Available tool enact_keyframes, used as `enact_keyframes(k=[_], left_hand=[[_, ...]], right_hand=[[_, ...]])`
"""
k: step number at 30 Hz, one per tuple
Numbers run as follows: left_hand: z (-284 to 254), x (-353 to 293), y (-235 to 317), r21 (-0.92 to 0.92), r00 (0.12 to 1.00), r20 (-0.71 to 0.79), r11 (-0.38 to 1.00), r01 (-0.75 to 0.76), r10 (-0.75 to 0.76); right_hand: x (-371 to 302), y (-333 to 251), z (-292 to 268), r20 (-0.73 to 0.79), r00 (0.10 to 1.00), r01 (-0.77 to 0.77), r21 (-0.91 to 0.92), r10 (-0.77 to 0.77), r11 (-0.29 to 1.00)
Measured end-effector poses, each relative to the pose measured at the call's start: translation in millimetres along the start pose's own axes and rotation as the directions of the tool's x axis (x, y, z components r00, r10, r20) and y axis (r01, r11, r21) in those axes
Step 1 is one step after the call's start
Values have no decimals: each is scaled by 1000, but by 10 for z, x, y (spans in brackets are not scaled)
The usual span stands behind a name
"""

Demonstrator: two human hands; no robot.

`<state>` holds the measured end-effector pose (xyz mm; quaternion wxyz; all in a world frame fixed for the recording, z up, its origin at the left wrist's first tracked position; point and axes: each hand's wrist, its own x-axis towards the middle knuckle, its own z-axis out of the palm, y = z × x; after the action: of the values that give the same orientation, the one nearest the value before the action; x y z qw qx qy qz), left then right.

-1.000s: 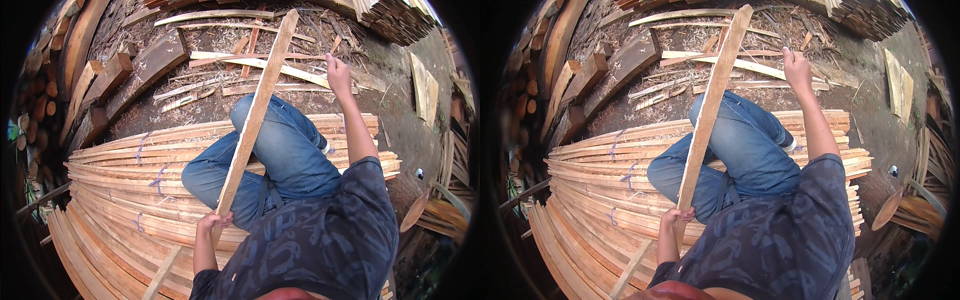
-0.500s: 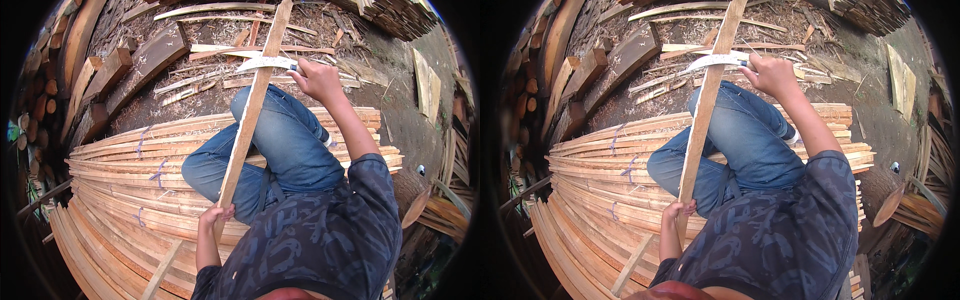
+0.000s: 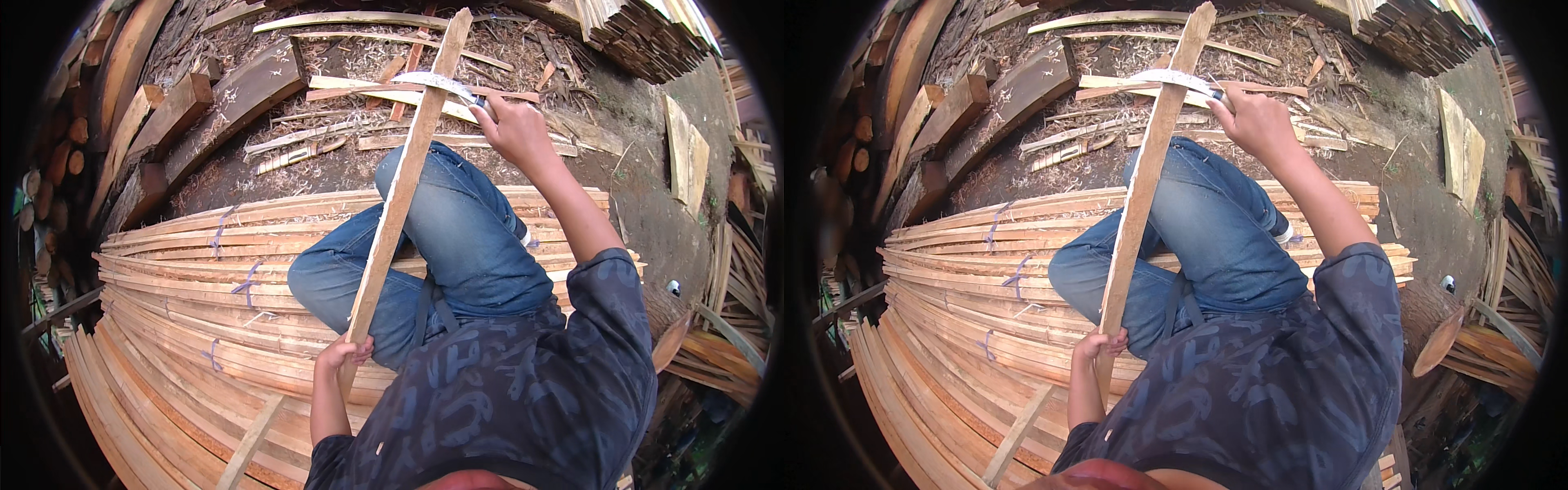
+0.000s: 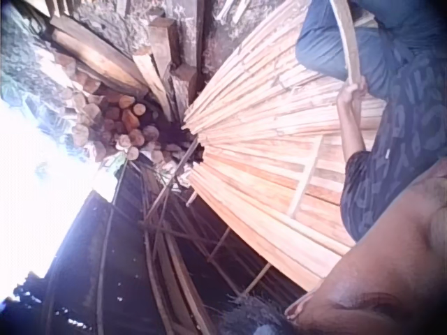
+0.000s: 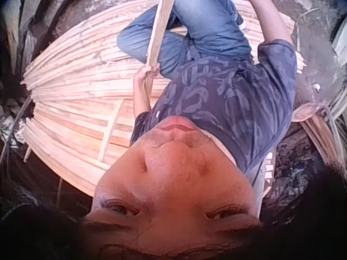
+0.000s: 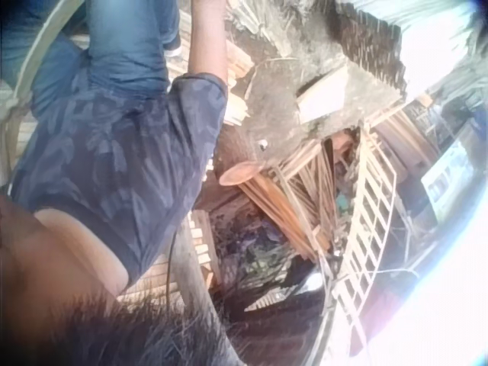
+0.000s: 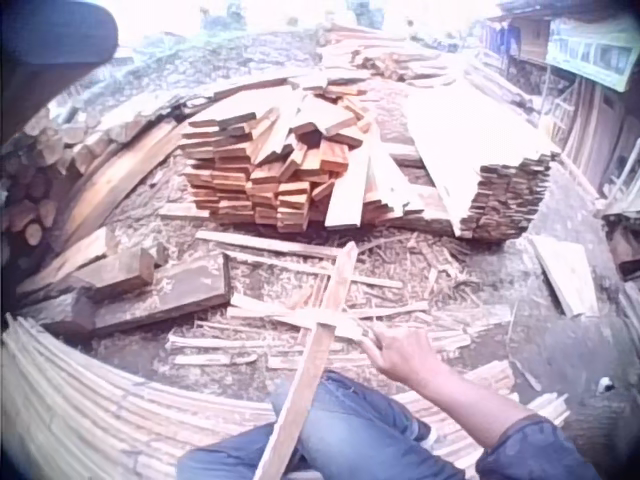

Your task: The person sits on the ground and uses a curved knife to shave thin strips from a long wooden stick. They hold the stick between their legs and repeatedly scrape the blade along its length to remove the outer layer.

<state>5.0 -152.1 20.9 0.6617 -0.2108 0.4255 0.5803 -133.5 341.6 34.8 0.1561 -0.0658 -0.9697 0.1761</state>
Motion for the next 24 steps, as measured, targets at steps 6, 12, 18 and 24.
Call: enact_keyframes(k=[6,12,18,24], left_hand=[[-45,-20,-75,-5,1000,17,1000,-15,15],[-29,3,-33,23,999,40,1000,-12,11],[-70,30,-26,9,997,69,1000,-29,28],[-15,-22,-53,38,1000,-9,999,2,-1]], right_hand=[[143,53,-69,58,993,106,-125,-99,987],[76,-168,-162,147,983,126,-132,-106,983],[352,353,-78,-52,982,166,-200,-180,966],[19,-247,-66,176,962,234,-132,-210,963]])
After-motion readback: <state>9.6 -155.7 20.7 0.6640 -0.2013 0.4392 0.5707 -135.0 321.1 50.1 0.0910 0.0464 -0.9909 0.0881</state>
